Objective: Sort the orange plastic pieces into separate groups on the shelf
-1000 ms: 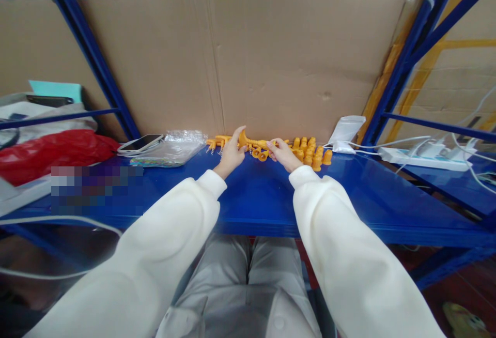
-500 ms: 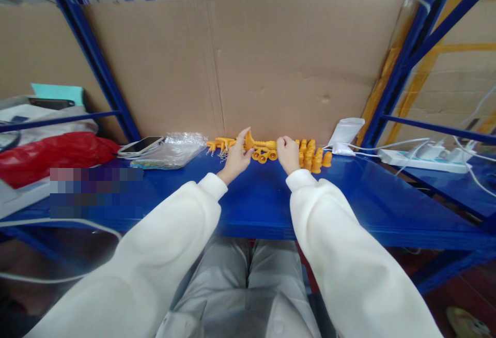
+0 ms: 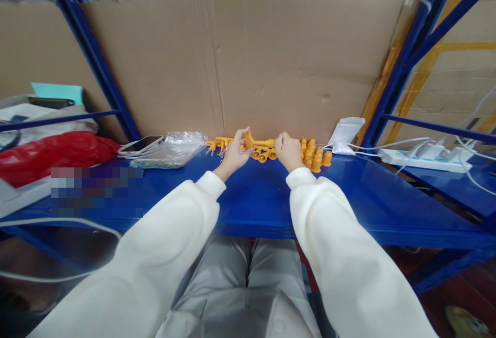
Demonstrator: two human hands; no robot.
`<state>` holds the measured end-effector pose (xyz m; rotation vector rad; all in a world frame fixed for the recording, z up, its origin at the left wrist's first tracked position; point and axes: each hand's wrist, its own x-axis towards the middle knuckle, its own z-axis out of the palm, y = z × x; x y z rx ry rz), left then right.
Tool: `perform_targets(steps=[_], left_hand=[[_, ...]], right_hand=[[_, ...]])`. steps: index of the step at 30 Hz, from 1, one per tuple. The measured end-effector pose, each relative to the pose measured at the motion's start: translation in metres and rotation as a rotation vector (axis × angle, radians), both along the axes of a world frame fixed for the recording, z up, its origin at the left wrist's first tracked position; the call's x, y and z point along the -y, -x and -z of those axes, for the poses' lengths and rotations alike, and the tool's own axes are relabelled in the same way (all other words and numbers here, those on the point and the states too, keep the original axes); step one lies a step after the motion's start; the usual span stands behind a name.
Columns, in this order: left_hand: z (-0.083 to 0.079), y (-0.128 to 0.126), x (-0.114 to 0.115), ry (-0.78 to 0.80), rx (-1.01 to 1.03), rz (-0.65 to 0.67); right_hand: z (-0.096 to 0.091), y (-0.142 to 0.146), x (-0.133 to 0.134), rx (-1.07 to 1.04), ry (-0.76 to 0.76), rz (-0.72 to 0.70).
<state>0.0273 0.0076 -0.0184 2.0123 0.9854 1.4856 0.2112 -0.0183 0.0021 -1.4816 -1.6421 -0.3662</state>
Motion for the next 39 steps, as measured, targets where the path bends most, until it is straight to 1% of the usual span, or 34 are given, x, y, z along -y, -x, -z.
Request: perform_targets(steps=[3,6,9,11,13,16,18,20,22,26,28,30,32,34,36,39], left_hand=[[-0.003,0.006,-0.005,0.092,0.039,0.062],[-0.006,0.011,-0.009,0.165,0.056,0.101],[-0.002,0.014,-0.012,0.126,0.033,0.055],[0.002,0.014,-0.014,0.069,0.020,0.001],[0.008,0.015,-0.015,0.019,0.003,-0.058],[0.011,0.018,-0.014,-0.034,-0.040,-0.157],[0.010,0.021,-0.011,-0.050,-0.077,-0.228],[0.007,0.023,-0.007,-0.050,-0.118,-0.285],[0.005,0.023,-0.005,-0.052,-0.148,-0.314],[0.005,0.023,-0.005,-0.095,-0.134,-0.309],[0.006,0.023,-0.006,-0.098,-0.122,-0.316],[0.006,0.022,-0.006,-0.091,-0.120,-0.323],[0.006,0.021,-0.007,-0.087,-0.112,-0.314],[0.007,0.020,-0.008,-0.078,-0.095,-0.298],[0.008,0.018,-0.010,-0.044,-0.071,-0.286],[0.011,0.015,-0.015,0.050,-0.010,-0.249]], right_hand=[[0.000,-0.001,-0.001,0.091,-0.060,-0.008],[0.001,0.000,0.000,0.183,-0.104,-0.055],[0.003,0.000,0.001,0.176,-0.144,-0.148],[0.006,0.000,-0.001,0.076,-0.134,-0.242],[0.010,0.000,-0.005,-0.098,-0.051,-0.369],[0.015,0.000,-0.012,-0.416,0.207,-0.560],[0.017,0.000,-0.015,-0.587,0.349,-0.638],[0.018,0.001,-0.016,-0.675,0.398,-0.683],[0.019,0.000,-0.017,-0.692,0.392,-0.707],[0.022,-0.002,-0.020,-0.607,0.349,-0.710],[0.024,-0.005,-0.023,-0.491,0.277,-0.696],[0.025,-0.010,-0.026,-0.322,0.176,-0.660],[0.024,-0.014,-0.028,-0.145,0.085,-0.594],[0.022,-0.017,-0.026,0.004,0.037,-0.513],[0.018,-0.017,-0.020,0.129,0.023,-0.427],[0.011,-0.013,-0.009,0.310,0.041,-0.281]])
